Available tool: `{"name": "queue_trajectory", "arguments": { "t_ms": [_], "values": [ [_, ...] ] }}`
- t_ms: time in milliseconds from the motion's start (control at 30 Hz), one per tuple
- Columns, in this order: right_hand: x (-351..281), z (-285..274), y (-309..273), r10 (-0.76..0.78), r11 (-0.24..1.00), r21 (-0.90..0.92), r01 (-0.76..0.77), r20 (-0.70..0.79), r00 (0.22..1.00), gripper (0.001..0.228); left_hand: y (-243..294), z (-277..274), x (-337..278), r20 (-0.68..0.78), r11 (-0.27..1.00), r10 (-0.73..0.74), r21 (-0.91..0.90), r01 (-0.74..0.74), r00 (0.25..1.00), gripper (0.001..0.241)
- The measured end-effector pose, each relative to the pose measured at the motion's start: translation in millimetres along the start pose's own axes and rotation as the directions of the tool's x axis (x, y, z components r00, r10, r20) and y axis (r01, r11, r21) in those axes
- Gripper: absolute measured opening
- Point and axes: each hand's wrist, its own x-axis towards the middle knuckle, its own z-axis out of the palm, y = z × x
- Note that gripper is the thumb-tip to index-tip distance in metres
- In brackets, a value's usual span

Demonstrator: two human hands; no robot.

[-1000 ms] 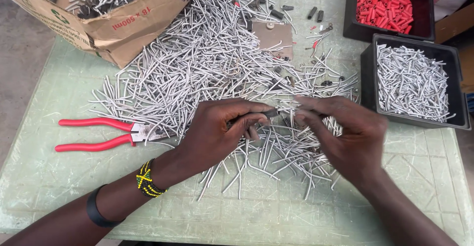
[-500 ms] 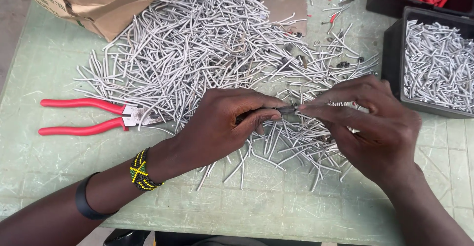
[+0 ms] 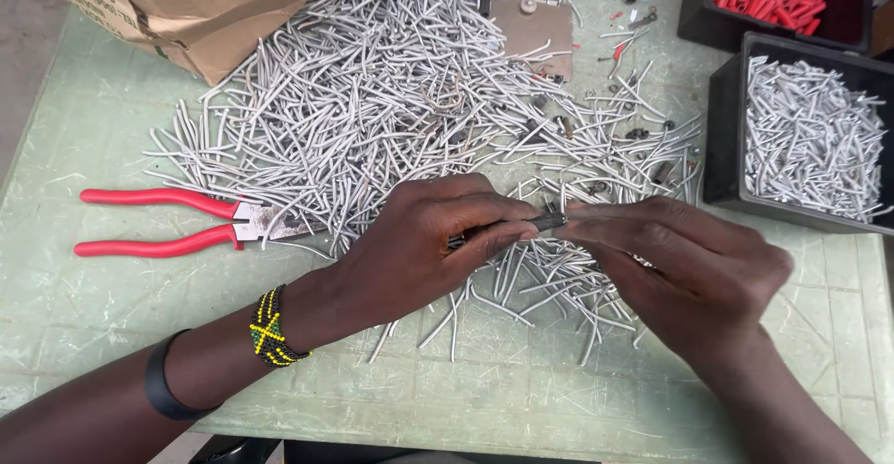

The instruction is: Assembling metal nails into plastic cable clips by hand on a workbench

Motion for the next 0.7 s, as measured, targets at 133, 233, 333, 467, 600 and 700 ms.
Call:
{"name": "queue_trajectory", "arguments": {
  "t_ms": [133, 233, 333, 467, 600, 700],
  "values": [
    [0.1, 5.2, 0.6, -0.008, 0.995, -0.098, 0.002, -0.067, 0.998, 0.014, -3.6, -1.8, 1.7, 0.022, 0.997, -0.023, 0.069, 0.022, 0.999, 0.019],
    [0.7, 3.0, 2.2, 0.025, 0.993, -0.113, -0.033, -0.071, 0.997, 0.016, -3.5, -2.0, 3.5, 0.013, 0.996, -0.037, 0.086, 0.036, 0.999, 0.015],
    [7.9, 1.1, -1.9, 0.054, 0.997, -0.048, -0.057, -0.062, 0.997, 0.011, -2.7, -3.6, 5.9, -0.005, 0.995, -0.071, 0.075, 0.071, 0.997, 0.017],
    [5.6, 7.0, -2.0, 0.076, 0.996, -0.047, -0.082, -0.116, 0.990, 0.017, 1.9, -5.6, 6.2, 0.007, 0.995, -0.056, 0.082, 0.055, 0.998, 0.027],
    [9.2, 16.7, -6.7, -0.012, 0.995, -0.096, -0.001, -0.129, 0.992, 0.027, 0.6, -4.7, 4.1, 0.022, 0.995, -0.026, 0.099, 0.024, 0.999, 0.024],
    [9.2, 20.4, 0.9, -0.001, 0.992, -0.123, -0.006, -0.061, 0.998, 0.029, -4.8, -6.4, 4.8, -0.013, 0.993, 0.044, 0.110, -0.043, 0.999, 0.025]
  ]
}}
